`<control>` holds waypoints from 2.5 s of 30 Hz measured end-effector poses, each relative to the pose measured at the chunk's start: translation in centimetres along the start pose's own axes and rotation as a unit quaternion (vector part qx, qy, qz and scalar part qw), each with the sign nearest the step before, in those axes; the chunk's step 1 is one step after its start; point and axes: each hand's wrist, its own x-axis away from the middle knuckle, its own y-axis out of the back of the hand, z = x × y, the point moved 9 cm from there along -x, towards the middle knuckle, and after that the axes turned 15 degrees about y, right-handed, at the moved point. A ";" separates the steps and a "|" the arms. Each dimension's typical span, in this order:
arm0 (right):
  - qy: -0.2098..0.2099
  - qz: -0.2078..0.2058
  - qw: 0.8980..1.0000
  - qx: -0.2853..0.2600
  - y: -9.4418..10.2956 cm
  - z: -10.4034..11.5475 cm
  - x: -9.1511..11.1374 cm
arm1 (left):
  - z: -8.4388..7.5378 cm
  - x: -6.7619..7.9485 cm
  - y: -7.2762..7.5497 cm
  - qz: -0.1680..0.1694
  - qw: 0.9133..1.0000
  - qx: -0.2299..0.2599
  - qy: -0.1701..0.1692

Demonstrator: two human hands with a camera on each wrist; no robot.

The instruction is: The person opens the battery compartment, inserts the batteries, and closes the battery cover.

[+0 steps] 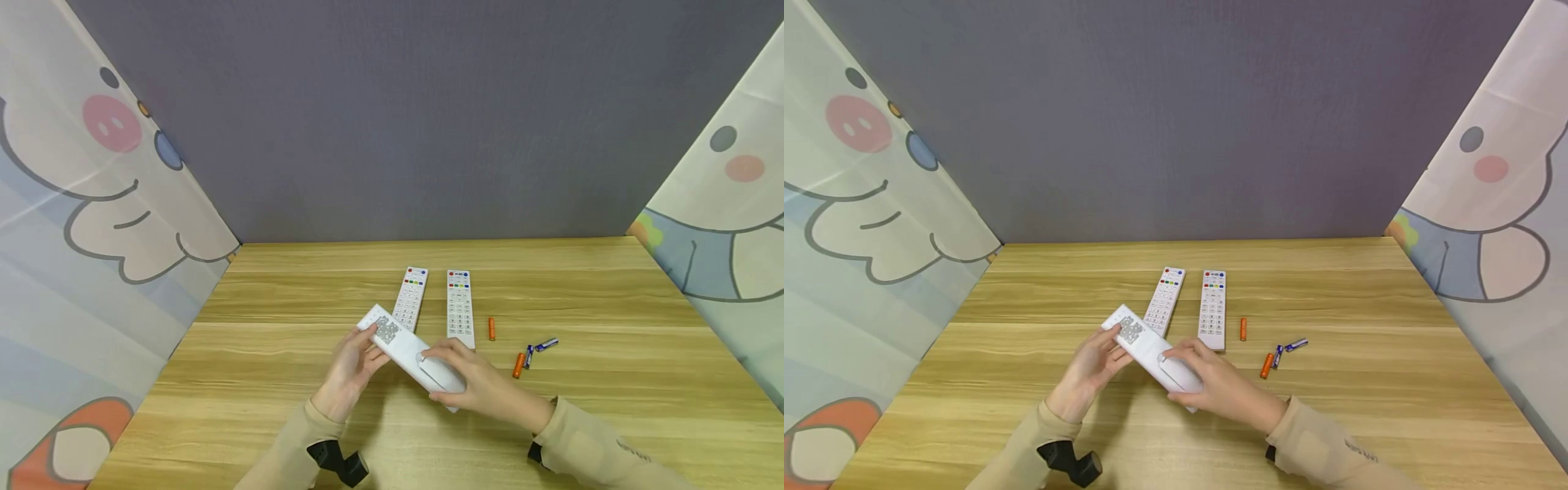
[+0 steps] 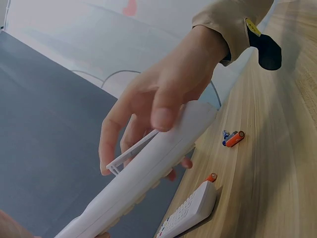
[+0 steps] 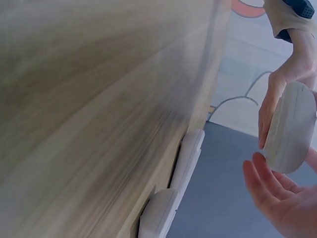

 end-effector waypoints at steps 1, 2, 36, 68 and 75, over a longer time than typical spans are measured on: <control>0.004 0.005 1.000 0.009 -0.1 0.1 0.0 | 0.0 0.0 0.0 0.000 1.000 0.002 0.000; 0.009 0.010 1.000 0.017 -0.1 0.2 0.0 | -0.1 0.0 0.1 -0.001 1.000 0.004 -0.001; 0.099 -0.040 0.988 0.112 0.0 1.9 0.6 | -0.1 0.2 0.0 0.005 1.000 0.004 0.003; 0.109 -0.089 0.982 0.128 1.2 2.8 1.5 | -0.8 0.3 1.0 0.000 0.999 0.032 -0.008; 0.118 -0.112 0.980 0.112 1.5 3.1 1.5 | -0.9 0.3 0.9 -0.003 1.000 0.019 -0.014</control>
